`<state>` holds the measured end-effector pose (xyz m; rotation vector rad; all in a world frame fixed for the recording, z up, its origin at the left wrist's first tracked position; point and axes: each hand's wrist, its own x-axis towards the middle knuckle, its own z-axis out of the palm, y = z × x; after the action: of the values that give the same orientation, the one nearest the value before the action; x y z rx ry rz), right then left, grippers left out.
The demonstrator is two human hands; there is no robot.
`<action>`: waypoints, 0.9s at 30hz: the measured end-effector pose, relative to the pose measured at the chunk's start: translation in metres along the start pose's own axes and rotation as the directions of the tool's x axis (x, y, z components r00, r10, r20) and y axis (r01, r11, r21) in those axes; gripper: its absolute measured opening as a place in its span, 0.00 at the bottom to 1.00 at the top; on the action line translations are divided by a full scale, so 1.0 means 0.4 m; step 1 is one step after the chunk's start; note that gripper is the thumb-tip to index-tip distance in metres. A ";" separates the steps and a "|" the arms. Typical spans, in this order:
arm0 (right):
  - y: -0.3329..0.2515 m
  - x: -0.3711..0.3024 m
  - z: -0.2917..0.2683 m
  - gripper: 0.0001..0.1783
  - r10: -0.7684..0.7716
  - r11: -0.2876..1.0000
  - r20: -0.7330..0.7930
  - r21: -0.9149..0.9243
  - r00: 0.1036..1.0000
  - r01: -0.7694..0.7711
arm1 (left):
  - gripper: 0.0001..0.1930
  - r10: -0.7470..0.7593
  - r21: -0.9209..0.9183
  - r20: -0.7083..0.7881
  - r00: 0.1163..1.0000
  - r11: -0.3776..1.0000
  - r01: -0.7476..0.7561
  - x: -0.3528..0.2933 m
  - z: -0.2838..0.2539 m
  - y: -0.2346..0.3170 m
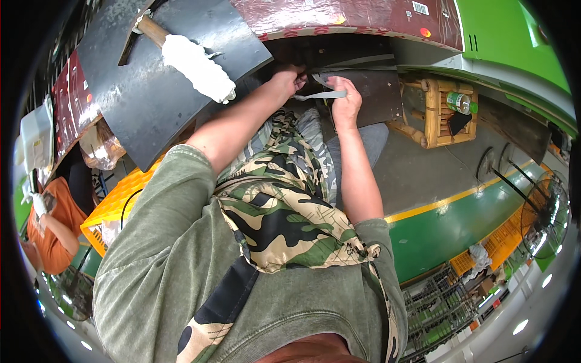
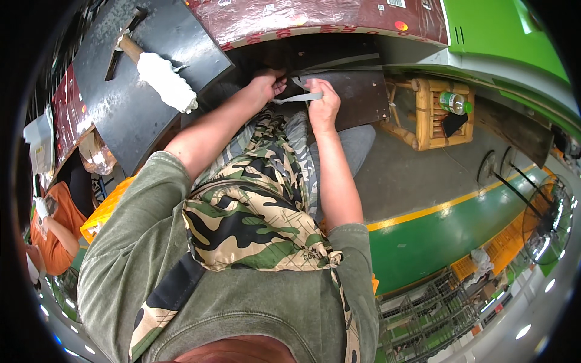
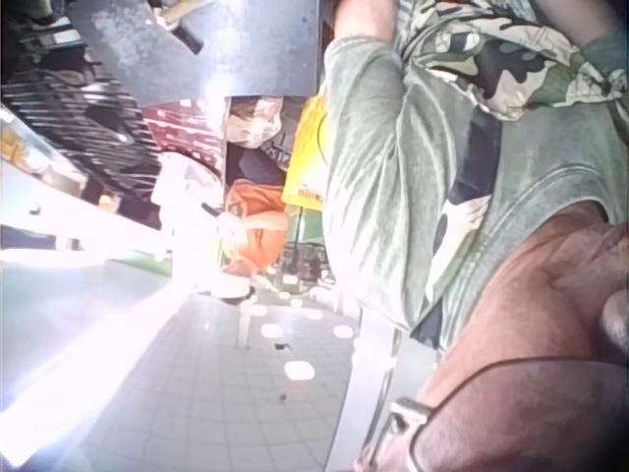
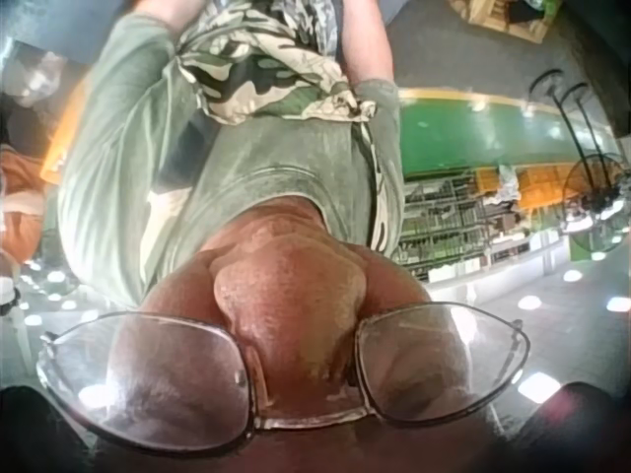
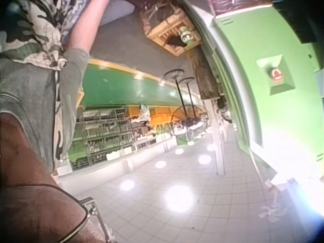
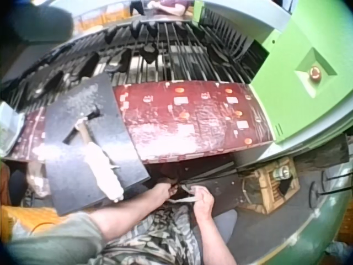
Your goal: Hammering shoe soles and managing components on a production line.
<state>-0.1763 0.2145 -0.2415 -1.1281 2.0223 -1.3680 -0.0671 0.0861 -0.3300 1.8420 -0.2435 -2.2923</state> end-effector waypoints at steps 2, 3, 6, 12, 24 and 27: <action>0.024 -0.012 -0.027 0.22 0.396 0.862 -0.055 0.365 0.916 -0.351 | 0.04 0.084 0.066 -0.027 0.996 0.994 -0.082 0.037 0.032 -0.043; 0.049 -0.018 -0.045 0.25 0.450 0.815 -0.053 0.433 0.892 -0.385 | 0.04 0.097 0.123 -0.006 0.995 0.988 -0.095 0.069 0.049 -0.056; -0.064 0.012 0.070 0.24 0.446 0.475 0.153 0.794 0.882 -0.379 | 0.03 0.346 -0.102 -0.420 0.839 0.901 -0.422 0.241 -0.085 0.035; -0.005 -0.008 -0.019 0.29 0.408 0.407 0.132 0.859 0.903 -0.309 | 0.03 0.057 -0.385 -0.056 0.997 0.920 -0.074 0.070 0.057 -0.003; -0.127 0.029 0.080 0.30 0.338 0.391 0.246 0.842 0.909 -0.373 | 0.24 0.268 -0.501 -0.204 0.942 0.797 -0.336 0.197 -0.074 0.155; -0.026 0.006 -0.034 0.29 0.452 0.457 0.085 0.833 0.888 -0.313 | 0.21 0.160 -0.363 -0.183 0.970 0.906 -0.217 0.141 0.140 0.042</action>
<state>-0.1837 0.2180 -0.2262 -0.1015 1.2385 -1.8527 -0.1330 0.0562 -0.3672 1.6937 0.0448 -1.8984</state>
